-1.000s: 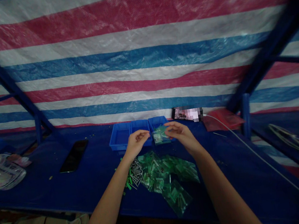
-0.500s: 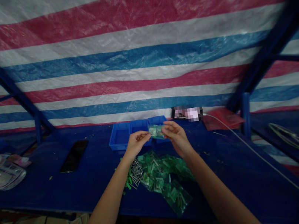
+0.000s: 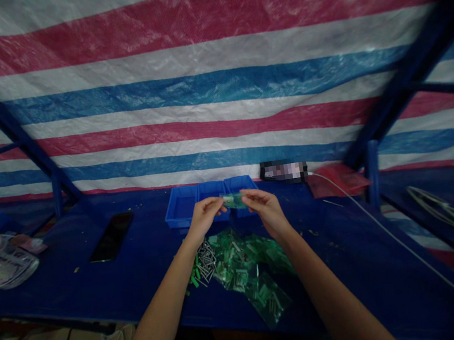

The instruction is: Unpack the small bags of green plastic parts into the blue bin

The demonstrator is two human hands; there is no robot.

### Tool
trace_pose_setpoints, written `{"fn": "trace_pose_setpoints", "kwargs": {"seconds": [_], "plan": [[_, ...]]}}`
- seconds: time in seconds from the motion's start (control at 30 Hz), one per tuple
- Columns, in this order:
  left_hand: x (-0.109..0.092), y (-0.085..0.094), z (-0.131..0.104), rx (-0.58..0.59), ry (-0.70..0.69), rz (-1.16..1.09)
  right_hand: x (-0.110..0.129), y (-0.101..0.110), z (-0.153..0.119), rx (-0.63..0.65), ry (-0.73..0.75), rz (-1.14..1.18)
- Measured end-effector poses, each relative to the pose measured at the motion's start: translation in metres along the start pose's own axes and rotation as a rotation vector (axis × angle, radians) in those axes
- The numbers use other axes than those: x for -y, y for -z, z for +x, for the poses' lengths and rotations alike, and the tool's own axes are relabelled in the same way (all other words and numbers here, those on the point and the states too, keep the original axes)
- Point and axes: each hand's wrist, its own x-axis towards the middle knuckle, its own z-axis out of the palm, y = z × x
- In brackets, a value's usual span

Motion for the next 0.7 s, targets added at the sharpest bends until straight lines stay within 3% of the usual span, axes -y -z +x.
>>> {"fn": "trace_pose_setpoints", "kwargs": {"seconds": [0.2,0.33,0.5,0.7], "plan": [[-0.003,0.002,-0.002,-0.009,0.062,-0.089,0.009,-0.003,-0.005,0.189,0.233,-0.215],[-0.002,0.003,-0.001,-0.023,0.072,-0.12,0.015,-0.002,-0.007,0.244,0.314,-0.334],[-0.004,0.002,-0.002,-0.017,0.038,-0.063,0.015,0.003,-0.003,0.1,0.186,-0.269],[0.002,-0.002,-0.002,0.056,-0.048,0.031,0.013,0.0,-0.004,0.288,-0.019,-0.143]]}}
